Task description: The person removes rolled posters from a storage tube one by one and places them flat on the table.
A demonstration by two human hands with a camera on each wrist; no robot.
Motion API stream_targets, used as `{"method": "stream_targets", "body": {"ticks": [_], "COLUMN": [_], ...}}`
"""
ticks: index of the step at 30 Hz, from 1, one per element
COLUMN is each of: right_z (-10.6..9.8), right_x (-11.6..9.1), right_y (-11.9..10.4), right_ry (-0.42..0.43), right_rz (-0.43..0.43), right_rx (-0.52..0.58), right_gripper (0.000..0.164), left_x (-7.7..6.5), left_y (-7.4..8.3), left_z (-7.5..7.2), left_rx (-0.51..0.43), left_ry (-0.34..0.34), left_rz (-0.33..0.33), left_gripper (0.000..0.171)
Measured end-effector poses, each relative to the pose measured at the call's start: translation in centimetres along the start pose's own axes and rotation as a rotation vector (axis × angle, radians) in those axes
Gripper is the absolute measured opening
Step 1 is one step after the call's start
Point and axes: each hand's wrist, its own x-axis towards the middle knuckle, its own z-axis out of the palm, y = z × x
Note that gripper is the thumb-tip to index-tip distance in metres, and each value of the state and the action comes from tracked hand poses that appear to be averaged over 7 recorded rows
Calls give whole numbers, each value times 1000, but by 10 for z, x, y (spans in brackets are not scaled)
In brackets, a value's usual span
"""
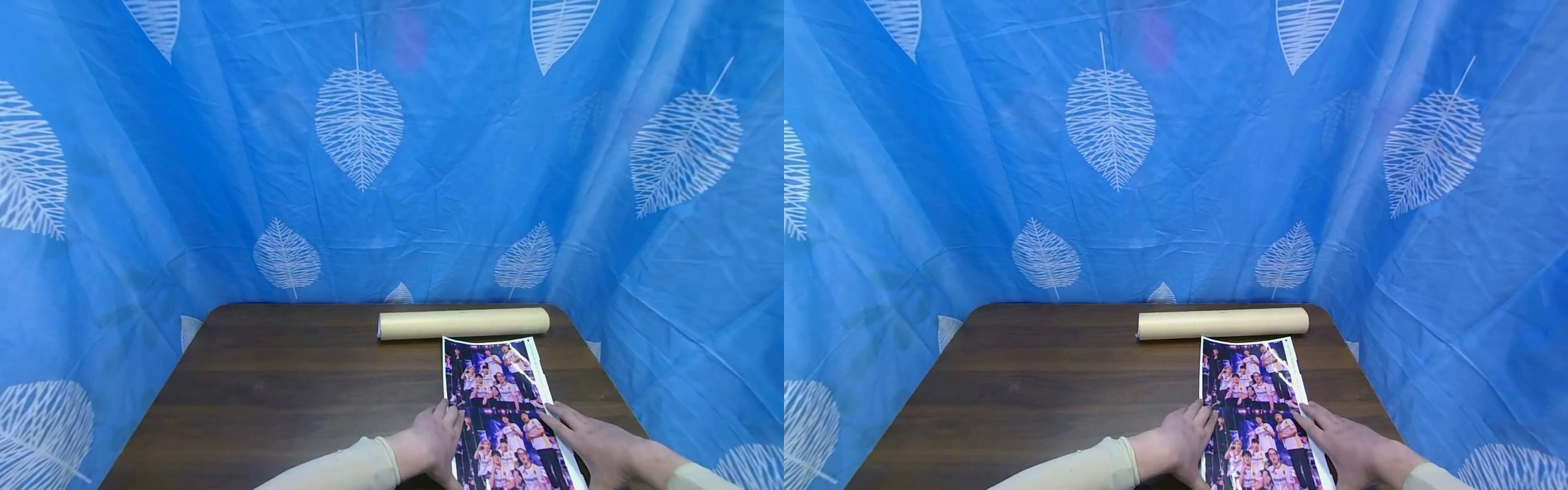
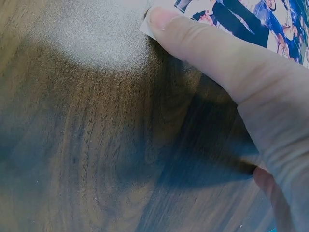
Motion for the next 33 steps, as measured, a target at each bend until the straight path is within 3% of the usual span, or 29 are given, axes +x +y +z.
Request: {"method": "stream_targets", "body": {"ticks": [9, 33], "right_z": [0, -3], "right_x": [4, 8], "right_y": [1, -4], "right_ry": [-88, -151], "right_rz": [58, 127], "right_rx": [95, 104], "right_gripper": [119, 117], "left_x": [-1, -1], "left_y": [1, -1], "left_z": [1, 5], "left_rx": [18, -44], "left_ry": [-13, 21], "left_rz": [2, -20], "left_gripper": [124, 125]}}
